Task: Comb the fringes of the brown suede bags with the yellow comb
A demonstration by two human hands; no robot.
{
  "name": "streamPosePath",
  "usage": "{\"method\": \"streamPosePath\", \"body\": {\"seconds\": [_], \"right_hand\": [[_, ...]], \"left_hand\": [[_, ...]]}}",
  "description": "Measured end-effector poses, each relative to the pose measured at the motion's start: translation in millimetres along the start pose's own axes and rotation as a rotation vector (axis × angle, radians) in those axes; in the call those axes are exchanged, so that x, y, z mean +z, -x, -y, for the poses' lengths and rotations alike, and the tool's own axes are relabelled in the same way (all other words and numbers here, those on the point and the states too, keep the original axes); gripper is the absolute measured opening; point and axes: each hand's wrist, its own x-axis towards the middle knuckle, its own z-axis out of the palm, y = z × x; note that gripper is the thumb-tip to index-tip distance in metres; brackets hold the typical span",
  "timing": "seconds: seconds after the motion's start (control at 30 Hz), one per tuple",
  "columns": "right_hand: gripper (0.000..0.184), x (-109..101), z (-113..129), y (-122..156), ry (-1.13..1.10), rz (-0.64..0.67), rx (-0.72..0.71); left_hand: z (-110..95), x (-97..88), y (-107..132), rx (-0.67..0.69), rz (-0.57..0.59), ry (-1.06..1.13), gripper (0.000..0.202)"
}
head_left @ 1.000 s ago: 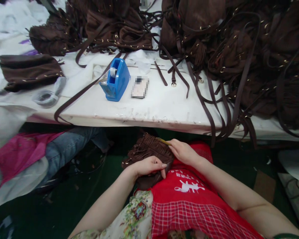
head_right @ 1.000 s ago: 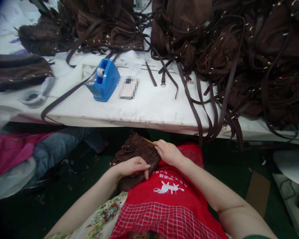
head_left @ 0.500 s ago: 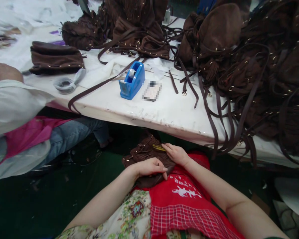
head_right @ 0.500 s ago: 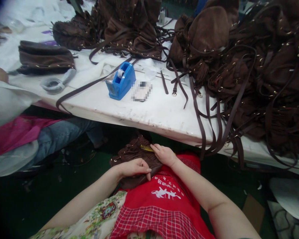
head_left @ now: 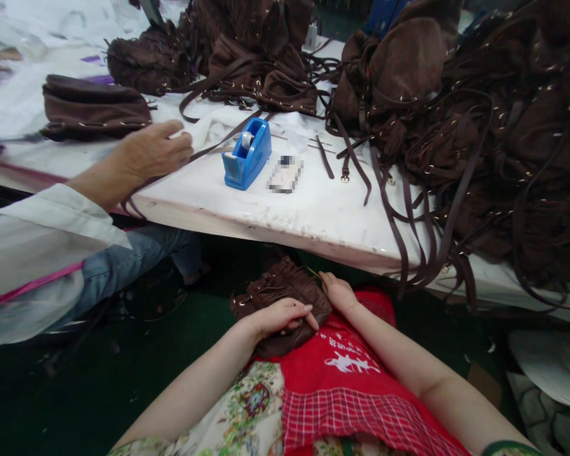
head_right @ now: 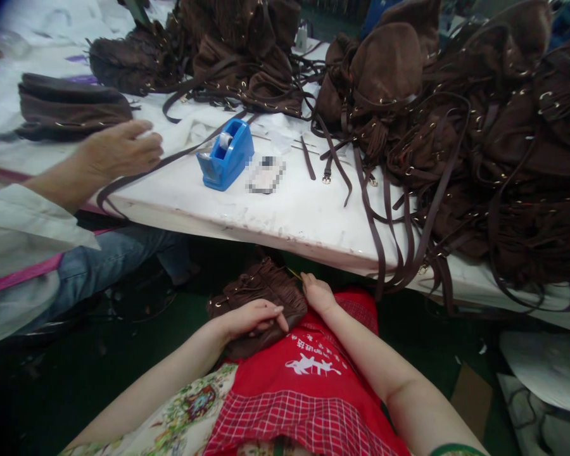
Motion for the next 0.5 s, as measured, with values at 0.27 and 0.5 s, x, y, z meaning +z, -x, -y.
{"method": "streamPosePath", "body": {"seconds": [0.27,0.5], "right_hand": [[0.034,-17,-32,2,-0.140,-0.012,0.069],[0.035,-65,31,2,-0.294,-0.199,-0.286]], "left_hand": [[10,19.0,-8,0.040,-0.775,-0.759,0.036],[12,22.5,-15,-0.110,-0.984,-1.198,0.111]]}}
